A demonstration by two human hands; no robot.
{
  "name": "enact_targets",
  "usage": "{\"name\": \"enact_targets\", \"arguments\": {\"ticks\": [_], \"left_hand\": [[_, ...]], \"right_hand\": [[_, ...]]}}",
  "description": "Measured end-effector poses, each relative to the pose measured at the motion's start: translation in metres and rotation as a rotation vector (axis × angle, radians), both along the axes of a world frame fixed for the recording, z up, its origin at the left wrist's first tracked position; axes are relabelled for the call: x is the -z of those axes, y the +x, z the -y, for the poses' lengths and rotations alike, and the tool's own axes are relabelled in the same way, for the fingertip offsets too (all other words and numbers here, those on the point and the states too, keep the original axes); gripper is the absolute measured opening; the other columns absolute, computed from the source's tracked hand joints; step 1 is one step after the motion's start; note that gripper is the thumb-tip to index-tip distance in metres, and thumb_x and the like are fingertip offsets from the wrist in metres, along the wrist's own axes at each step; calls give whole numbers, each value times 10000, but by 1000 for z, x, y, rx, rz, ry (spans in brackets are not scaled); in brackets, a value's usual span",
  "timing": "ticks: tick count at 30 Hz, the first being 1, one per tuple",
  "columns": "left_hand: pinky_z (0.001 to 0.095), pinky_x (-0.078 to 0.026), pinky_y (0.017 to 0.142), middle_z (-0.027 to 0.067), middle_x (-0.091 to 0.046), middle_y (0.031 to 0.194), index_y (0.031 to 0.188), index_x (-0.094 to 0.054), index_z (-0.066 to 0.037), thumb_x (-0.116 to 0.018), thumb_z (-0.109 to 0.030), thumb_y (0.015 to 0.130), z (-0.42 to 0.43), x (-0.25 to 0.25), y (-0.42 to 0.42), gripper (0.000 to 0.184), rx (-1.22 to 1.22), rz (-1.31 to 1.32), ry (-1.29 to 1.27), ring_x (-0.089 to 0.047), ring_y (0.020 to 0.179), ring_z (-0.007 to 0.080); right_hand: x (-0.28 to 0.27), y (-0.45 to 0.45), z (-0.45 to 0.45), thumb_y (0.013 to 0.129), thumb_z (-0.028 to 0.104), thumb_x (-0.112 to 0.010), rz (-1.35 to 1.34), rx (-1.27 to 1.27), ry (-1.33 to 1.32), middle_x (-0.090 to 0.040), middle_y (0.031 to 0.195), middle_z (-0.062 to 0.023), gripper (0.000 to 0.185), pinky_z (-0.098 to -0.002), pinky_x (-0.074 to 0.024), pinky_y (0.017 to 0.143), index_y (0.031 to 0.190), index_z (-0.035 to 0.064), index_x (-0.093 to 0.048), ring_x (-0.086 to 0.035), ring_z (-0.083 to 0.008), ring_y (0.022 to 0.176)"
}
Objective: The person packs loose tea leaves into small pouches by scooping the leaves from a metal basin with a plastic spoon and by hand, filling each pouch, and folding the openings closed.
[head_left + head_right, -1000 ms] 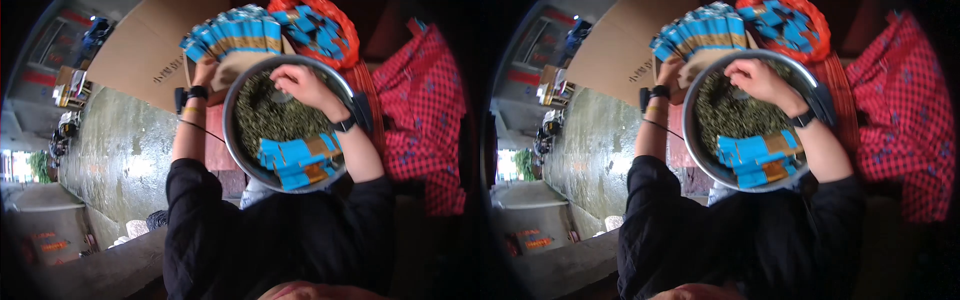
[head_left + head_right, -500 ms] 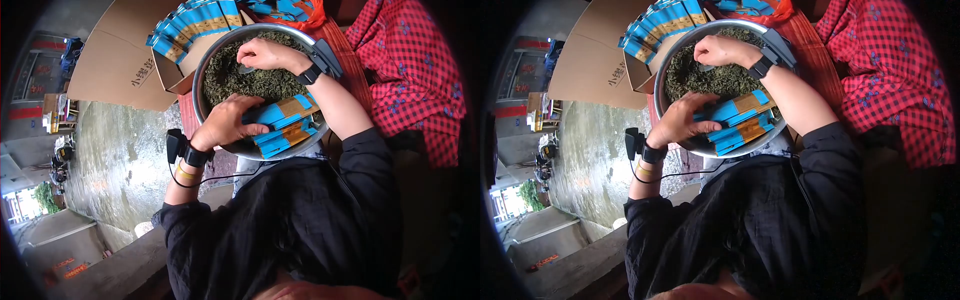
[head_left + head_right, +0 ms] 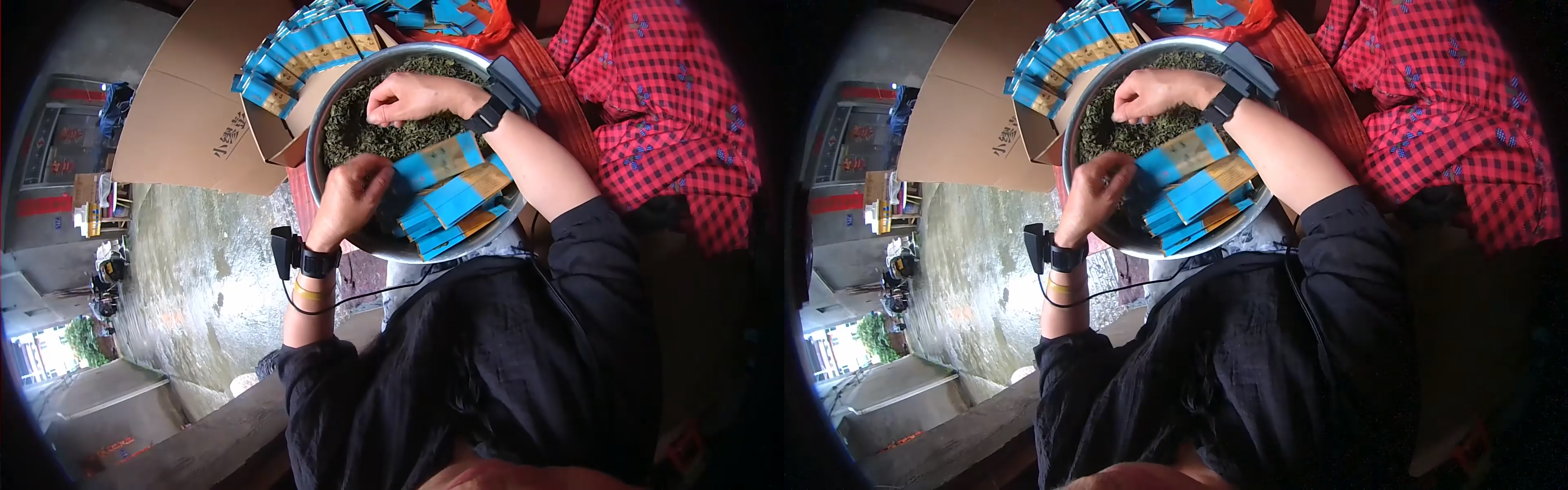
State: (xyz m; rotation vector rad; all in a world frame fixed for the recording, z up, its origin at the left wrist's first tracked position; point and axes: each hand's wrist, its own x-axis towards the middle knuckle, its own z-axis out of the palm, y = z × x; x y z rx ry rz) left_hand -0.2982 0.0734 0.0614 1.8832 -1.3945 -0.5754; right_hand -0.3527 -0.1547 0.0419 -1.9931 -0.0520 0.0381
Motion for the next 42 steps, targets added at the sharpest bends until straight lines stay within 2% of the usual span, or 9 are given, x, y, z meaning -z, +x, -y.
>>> {"name": "enact_targets", "arguments": {"ticks": [4, 10, 13, 17, 22, 28, 34, 36, 42], "left_hand": [[247, -467, 620, 38, -634, 759, 986, -652, 10, -632, -100, 907, 5, -1, 21, 137, -222, -26, -185, -562, 682, 93], [237, -477, 667, 36, -660, 847, 1049, -642, 9, -631, -119, 916, 7, 6, 34, 185, -430, -40, -199, -576, 739, 81], [244, -476, 794, 62, -639, 1099, 1269, -520, 11, -603, -181, 951, 11, 5, 29, 381, -446, -314, -336, -603, 949, 106], [263, -469, 831, 73, -597, 1183, 1306, -497, -16, -563, -284, 978, 16, 3, 23, 428, -304, -561, -221, -588, 1002, 127], [270, -460, 868, 88, -613, 1148, 1274, -503, 5, -607, -273, 957, 20, 5, 23, 435, -395, -497, -356, -570, 1024, 115], [241, -487, 778, 59, -675, 947, 1153, -597, 22, -630, -246, 946, 17, -10, 28, 341, -391, -171, -371, -604, 873, 99], [222, -473, 793, 19, -649, 968, 1145, -601, 25, -584, -150, 962, 21, 8, 25, 254, -316, -300, -261, -575, 903, 65], [224, -465, 819, 20, -646, 1017, 1188, -594, 26, -545, -99, 970, 22, 12, 21, 256, -291, -273, -257, -564, 936, 70], [277, -423, 966, 99, -623, 1194, 1299, -531, 19, -497, -39, 975, 17, 4, 13, 331, -316, -139, -475, -560, 1110, 155]], "right_hand": [[-17, -14, -5, 901, 357, -656, 62, -122, -12, -679, 832, -10, 353, -265, -490, 709, 962, 10, -672, -614, -90, 762], [-12, -5, -9, 904, 271, -641, 79, -140, -108, -635, 753, -4, 272, -287, -462, 664, 981, 12, -672, -537, -79, 699], [-2, 3, -20, 915, 222, -624, 423, 261, -26, -636, 742, -29, 233, -292, -464, 628, 998, 9, -666, -540, -73, 681], [1, 1, -41, 905, 201, -566, 508, 274, -94, -694, 892, -170, 256, -385, -530, 764, 1085, 44, -661, -686, -288, 854], [-1, -3, -52, 872, 159, -607, 607, 103, -211, -641, 1132, -172, 299, -371, -496, 899, 1131, 13, -634, -635, -312, 1037], [-17, -5, -38, 917, 151, -588, 168, 9, 459, -673, 964, -27, 242, -276, -506, 820, 1116, 25, -644, -634, -129, 899], [2, 6, -34, 866, 68, -535, 329, 27, 257, -688, 872, -38, 182, -235, -514, 682, 925, 34, -705, -635, -95, 790], [-2, 2, -27, 870, 130, -566, 28, 119, 249, -680, 845, -14, 176, -237, -510, 638, 980, 36, -666, -639, -95, 792], [-26, -12, -28, 916, 528, -530, -68, 202, 429, -680, 845, -18, 467, -255, -525, 591, 1022, 91, -656, -664, -116, 770]]}}
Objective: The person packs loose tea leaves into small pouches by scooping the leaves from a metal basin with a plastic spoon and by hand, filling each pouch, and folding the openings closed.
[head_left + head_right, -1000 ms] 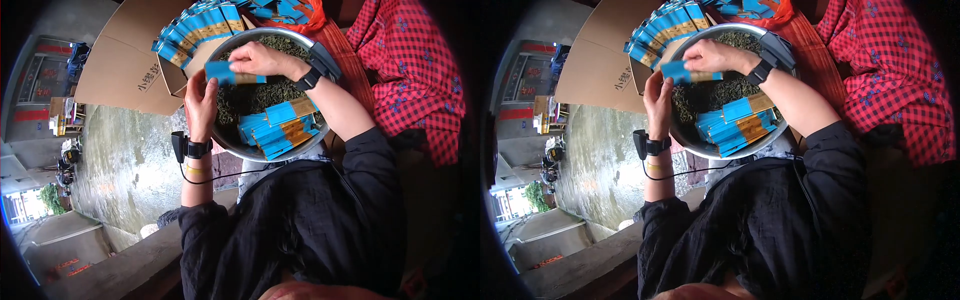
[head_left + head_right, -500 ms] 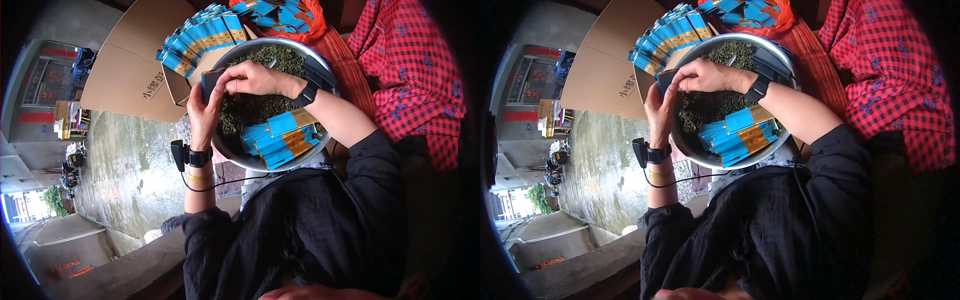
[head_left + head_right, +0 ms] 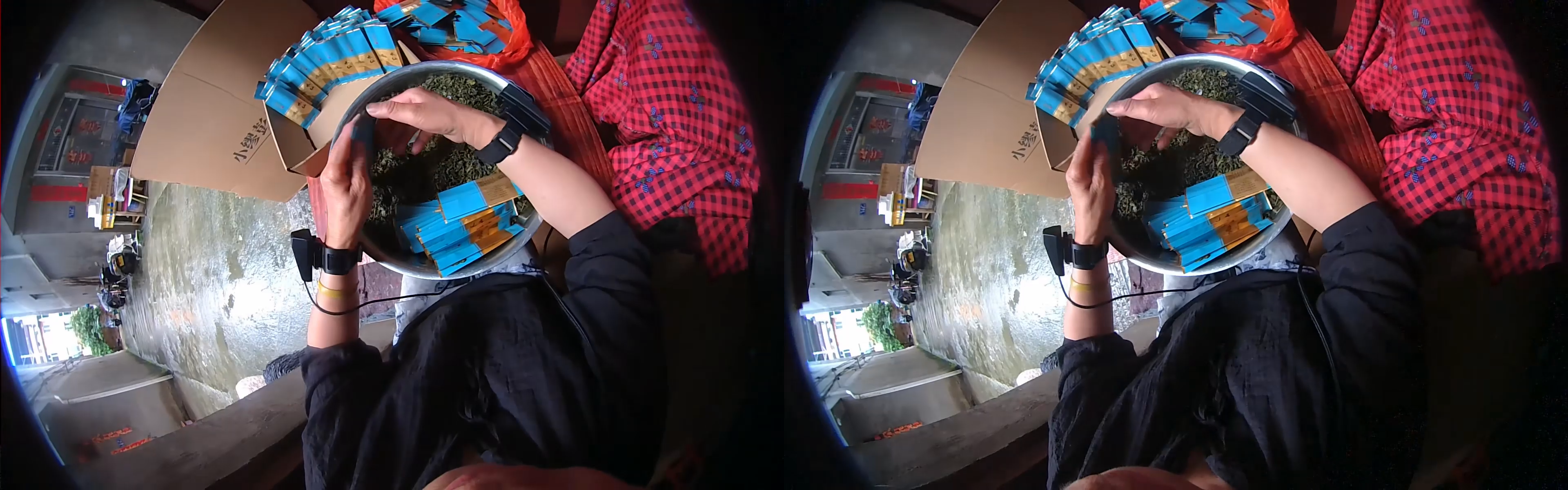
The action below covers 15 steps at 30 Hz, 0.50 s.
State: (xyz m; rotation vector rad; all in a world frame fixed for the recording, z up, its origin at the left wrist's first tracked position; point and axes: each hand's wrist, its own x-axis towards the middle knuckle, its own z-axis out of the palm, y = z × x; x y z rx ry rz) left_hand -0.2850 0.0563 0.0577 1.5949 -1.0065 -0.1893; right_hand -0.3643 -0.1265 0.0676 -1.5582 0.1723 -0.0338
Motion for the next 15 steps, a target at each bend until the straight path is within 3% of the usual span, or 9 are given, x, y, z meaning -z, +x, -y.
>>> {"name": "enact_targets", "arguments": {"ticks": [1, 4, 5, 6, 9, 15], "left_hand": [[312, -402, 1007, 141, -590, 1263, 1328, -500, 17, -487, -23, 972, -2, -2, 2, 359, 49, 107, 65, -539, 1186, 211], [330, -384, 1028, 166, -555, 1308, 1360, -470, 8, -500, -27, 968, -4, -8, -6, 395, 89, 154, 179, -510, 1229, 243], [342, -347, 1060, 185, -505, 1360, 1404, -400, 23, -526, -133, 979, -7, -4, -4, 470, 100, 181, 210, -465, 1277, 262], [342, -347, 1060, 185, -505, 1360, 1404, -400, 23, -526, -133, 979, -8, -5, -5, 470, 103, 180, 210, -465, 1277, 262], [348, -298, 1094, 198, -465, 1392, 1437, -307, 60, -541, -348, 975, -12, -6, -5, 659, 208, 55, 245, -428, 1302, 253], [331, -321, 1078, 137, -495, 1366, 1400, -397, 41, -582, -316, 959, -18, 8, 16, 597, 271, -303, 148, -453, 1264, 202]], "right_hand": [[-1, 0, -1, 910, 563, -520, -17, -39, 49, -680, 852, -24, 509, -253, -525, 585, 1031, 87, -655, -665, -120, 771], [2, 2, -4, 888, 641, -507, -40, -122, 128, -679, 872, -37, 612, -248, -521, 603, 1076, 77, -650, -662, -135, 768], [3, 1, -5, 887, 642, -509, -42, -148, 85, -678, 877, -40, 620, -252, -519, 619, 1093, 74, -648, -659, -139, 765], [4, 0, -5, 887, 643, -510, -44, -175, 43, -677, 882, -42, 628, -255, -517, 636, 1109, 72, -646, -656, -144, 762], [7, 1, -3, 905, 613, -512, -38, -183, 39, -673, 892, -50, 599, -268, -509, 677, 1115, 67, -644, -648, -147, 780], [6, 1, -2, 918, 574, -526, 10, -220, 42, -675, 896, -54, 539, -265, -504, 690, 1032, 62, -652, -643, -147, 797]]}}
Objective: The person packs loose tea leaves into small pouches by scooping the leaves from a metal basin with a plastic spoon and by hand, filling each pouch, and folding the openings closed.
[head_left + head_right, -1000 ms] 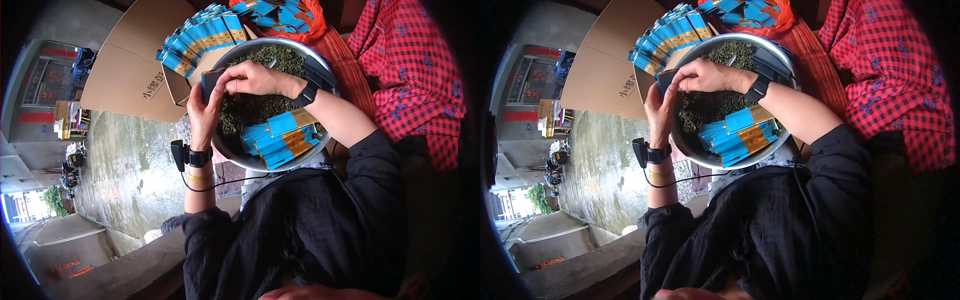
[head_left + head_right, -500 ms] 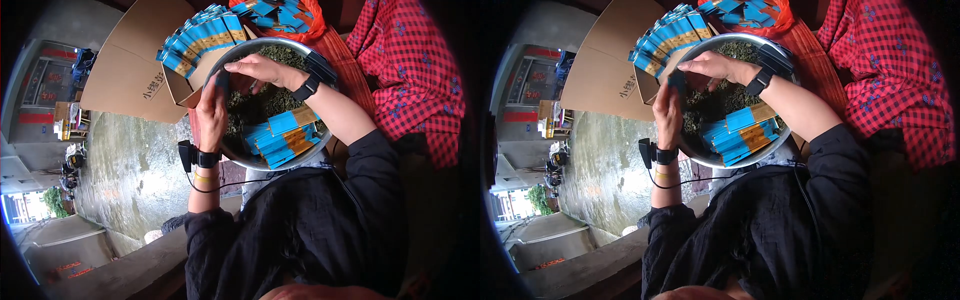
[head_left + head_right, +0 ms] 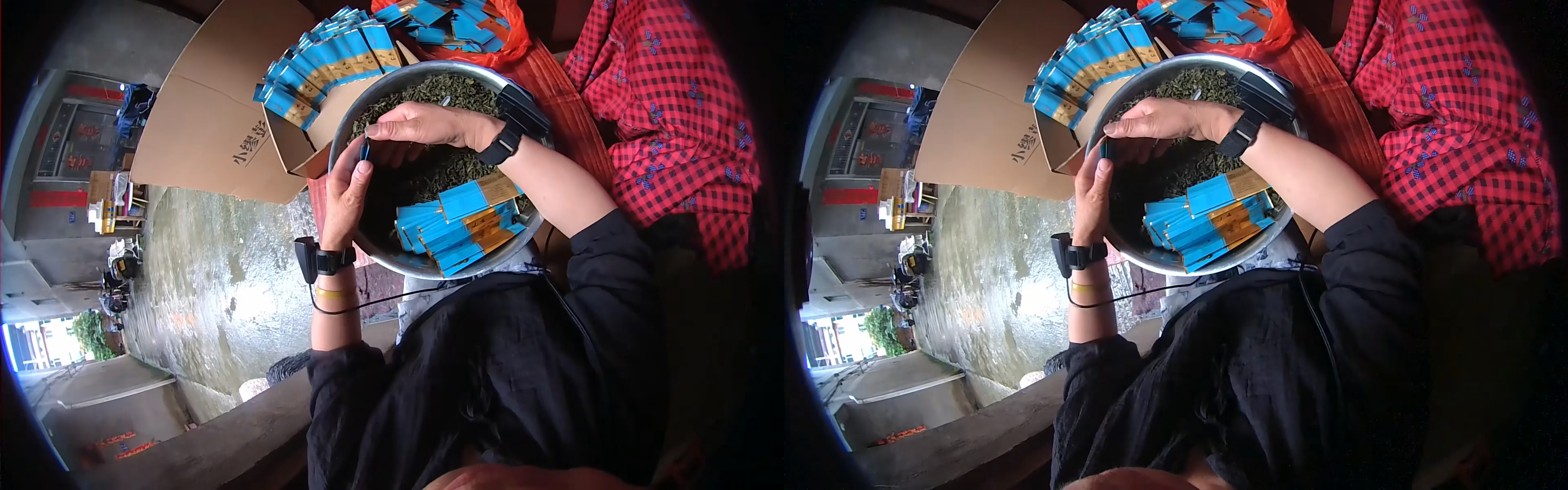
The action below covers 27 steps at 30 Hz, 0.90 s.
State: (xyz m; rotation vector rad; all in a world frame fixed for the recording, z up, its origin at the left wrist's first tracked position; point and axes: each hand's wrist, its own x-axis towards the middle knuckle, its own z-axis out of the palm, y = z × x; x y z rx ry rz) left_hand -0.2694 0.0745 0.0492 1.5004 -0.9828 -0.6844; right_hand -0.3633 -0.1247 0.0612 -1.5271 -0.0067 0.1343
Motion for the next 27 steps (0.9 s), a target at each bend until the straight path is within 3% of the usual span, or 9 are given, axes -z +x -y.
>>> {"name": "enact_targets", "arguments": {"ticks": [5, 7, 9, 10, 11, 13, 15, 17, 27], "left_hand": [[322, -345, 1062, 116, -544, 1302, 1361, -434, 24, -664, -209, 904, 0, -1, -2, 563, -24, -178, -55, -493, 1216, 188], [317, -379, 1029, 100, -573, 1237, 1334, -444, 23, -703, -188, 872, 2, 2, -5, 570, -50, -200, -60, -523, 1170, 185], [310, -424, 966, 93, -585, 1190, 1303, -477, 14, -758, -210, 823, 4, 9, -7, 600, -66, -39, -62, -553, 1099, 177], [300, -454, 895, 82, -606, 1117, 1278, -507, -1, -803, -235, 772, 3, 8, -8, 631, -146, 183, 70, -573, 1008, 162], [300, -454, 895, 82, -606, 1117, 1278, -507, -1, -803, -235, 772, 3, 8, -7, 631, -145, 181, 71, -573, 1008, 162], [320, -455, 936, 90, -598, 1174, 1306, -478, 8, -778, -197, 805, 5, 5, -9, 619, -104, 356, 95, -575, 1077, 180], [313, -454, 936, 86, -604, 1156, 1304, -479, 9, -776, -203, 807, 4, 3, -9, 617, -95, 308, 124, -579, 1067, 172], [266, -456, 765, 36, -614, 964, 1245, -532, -15, -813, -266, 755, 5, 9, -7, 618, -132, 246, 43, -526, 827, 123], [259, -440, 760, 25, -593, 945, 1231, -532, -6, -811, -291, 759, 5, 8, -7, 618, -139, 255, 31, -501, 822, 115]], "right_hand": [[3, 1, -1, 927, 523, -533, 7, -4, 10, -675, 877, -54, 484, -265, -506, 690, 1006, 62, -656, -645, -150, 781], [1, 0, 4, 924, 456, -528, -35, -41, -32, -693, 933, -68, 409, -315, -514, 736, 1027, 84, -663, -666, -185, 823], [-1, -1, 8, 908, 393, -540, -62, -38, -28, -689, 900, -70, 350, -318, -516, 725, 1014, 82, -662, -666, -188, 808], [-3, -3, 11, 899, 378, -547, -59, -32, -48, -681, 875, -48, 334, -289, -508, 710, 1016, 86, -660, -656, -159, 794], [-3, -4, 12, 891, 363, -555, -56, -27, -69, -673, 849, -26, 318, -259, -500, 695, 1019, 91, -658, -647, -131, 779], [-1, -3, 13, 896, 394, -571, -53, -4, -59, -667, 847, -4, 339, -260, -497, 692, 1029, 96, -660, -641, -117, 774], [2, -1, 14, 906, 418, -585, -50, -22, -102, -661, 851, 7, 360, -257, -496, 690, 1047, 94, -656, -636, -106, 782], [3, 0, 16, 911, 424, -587, -45, -35, -100, -660, 853, 8, 367, -253, -495, 689, 1060, 95, -654, -634, -103, 787], [-4, -6, 15, 927, 425, -595, 0, -84, -145, -659, 896, -2, 408, -256, -499, 713, 1134, 76, -633, -628, -99, 838]]}}
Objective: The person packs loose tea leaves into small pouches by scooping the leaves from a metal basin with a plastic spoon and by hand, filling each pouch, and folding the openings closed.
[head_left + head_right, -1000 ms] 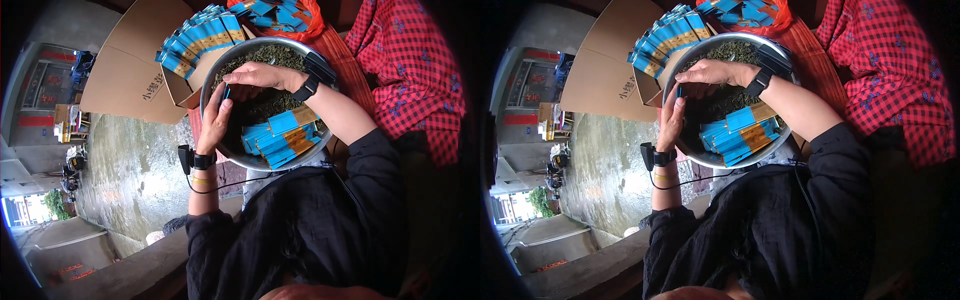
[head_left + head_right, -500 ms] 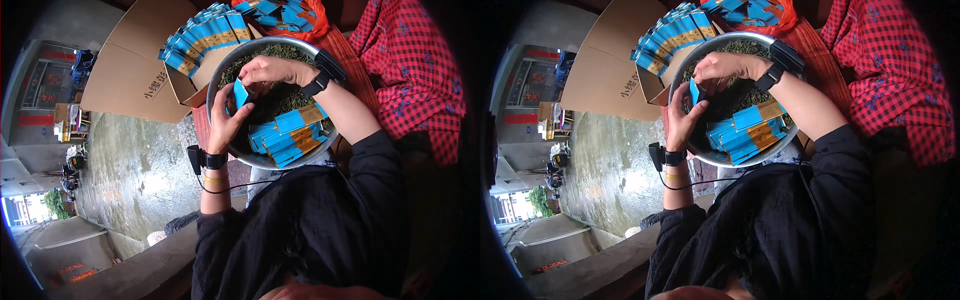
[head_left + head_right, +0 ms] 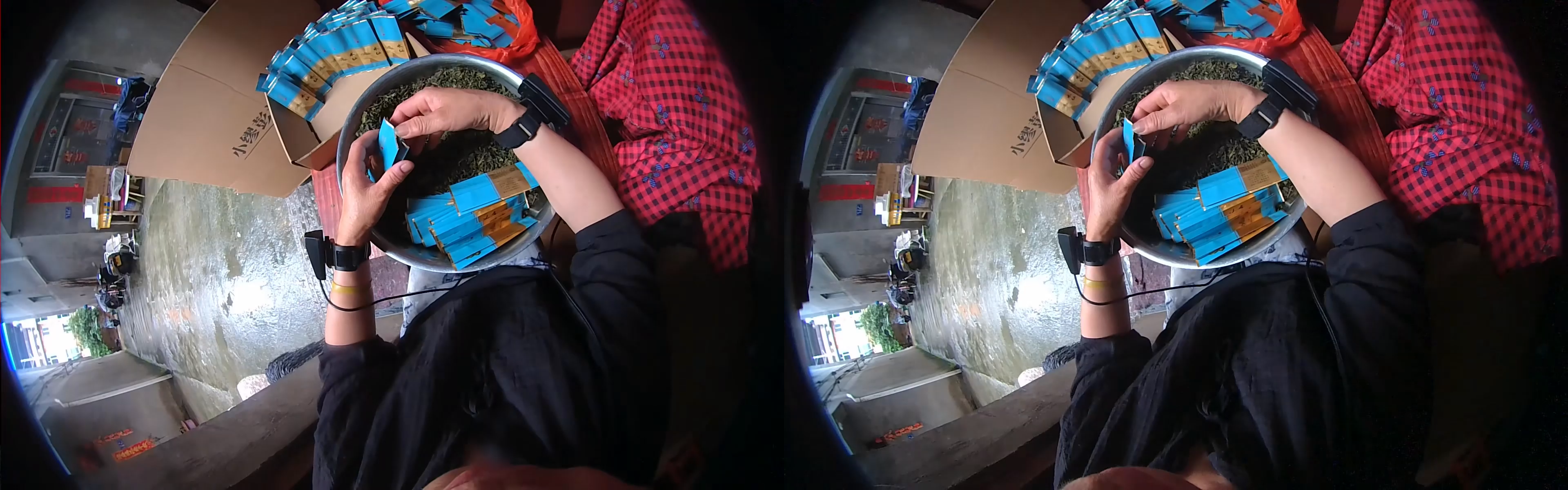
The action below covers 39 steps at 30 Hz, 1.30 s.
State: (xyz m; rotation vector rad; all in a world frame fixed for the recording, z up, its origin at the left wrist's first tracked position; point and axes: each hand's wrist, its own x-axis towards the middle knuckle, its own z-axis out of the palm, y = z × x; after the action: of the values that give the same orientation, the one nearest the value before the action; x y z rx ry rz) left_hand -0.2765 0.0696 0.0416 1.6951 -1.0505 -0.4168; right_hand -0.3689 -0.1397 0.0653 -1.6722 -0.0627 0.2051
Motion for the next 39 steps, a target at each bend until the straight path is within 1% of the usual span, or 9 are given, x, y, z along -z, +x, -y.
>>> {"name": "enact_targets", "arguments": {"ticks": [13, 15, 18, 21, 27, 32, 34, 36, 39], "left_hand": [[297, -458, 826, 69, -615, 1012, 1214, -522, -1, -812, -272, 761, -1, -9, -6, 602, -34, 78, 51, -550, 918, 149], [308, -463, 836, 79, -617, 1011, 1217, -517, 0, -813, -268, 761, 0, -9, -9, 606, -53, 135, 91, -560, 935, 158], [340, -476, 858, 130, -615, 1057, 1226, -506, -2, -816, -266, 751, 2, -5, -12, 626, -43, 67, 116, -596, 973, 232], [405, -475, 887, 209, -577, 1157, 1263, -482, -9, -814, -269, 726, 4, -3, -13, 683, -8, 497, 78, -574, 1043, 379], [438, -431, 949, 208, -575, 1193, 1347, -425, -11, -783, -272, 748, 5, 1, -11, 745, 47, 619, 90, -548, 1103, 387], [439, -430, 948, 205, -579, 1195, 1326, -454, -14, -774, -242, 754, 5, 4, -9, 694, 20, 645, 77, -550, 1110, 381], [439, -431, 946, 200, -585, 1191, 1305, -476, -16, -771, -235, 755, 5, 2, -9, 661, 31, 624, 83, -553, 1109, 376], [441, -431, 941, 184, -601, 1165, 1247, -520, -28, -767, -217, 755, 5, 1, -9, 582, 68, 585, 124, -562, 1091, 369], [434, -448, 912, 178, -612, 1136, 1194, -546, -35, -770, -203, 747, 5, 1, -11, 528, 49, 540, 150, -578, 1054, 368]], "right_hand": [[13, 5, 7, 915, 356, -587, 26, -32, 63, -681, 970, -18, 383, -260, -505, 739, 1191, 92, -617, -647, -111, 884], [15, 7, 7, 905, 201, -571, -5, -22, 66, -655, 887, -1, 294, -237, -489, 685, 1132, 21, -623, -608, -90, 774], [25, 13, 3, 879, 166, -570, 11, -8, -44, -657, 827, -1, 235, -240, -466, 643, 1041, 14, -648, -575, -76, 712], [38, 18, -7, 861, 189, -589, 145, 43, -231, -643, 728, -20, 204, -270, -444, 590, 912, 7, -665, -544, -86, 645], [38, 18, -11, 805, 170, -598, 137, 31, -321, -643, 692, -42, 186, -280, -464, 578, 851, 7, -676, -579, -107, 625], [39, 19, -8, 769, 123, -599, 14, 139, -147, -644, 688, -59, 136, -288, -471, 530, 824, 21, -671, -593, -133, 578], [35, 15, -9, 775, 131, -603, 35, 114, -198, -644, 667, -69, 142, -300, -480, 538, 820, 11, -664, -612, -147, 586], [34, 13, -13, 784, 148, -604, 95, 46, -440, -644, 649, -86, 167, -314, -489, 543, 831, -3, -659, -629, -168, 589], [31, 11, -14, 799, 213, -628, 85, 45, -490, -653, 657, -99, 232, -323, -493, 554, 846, -11, -662, -645, -191, 602]]}}
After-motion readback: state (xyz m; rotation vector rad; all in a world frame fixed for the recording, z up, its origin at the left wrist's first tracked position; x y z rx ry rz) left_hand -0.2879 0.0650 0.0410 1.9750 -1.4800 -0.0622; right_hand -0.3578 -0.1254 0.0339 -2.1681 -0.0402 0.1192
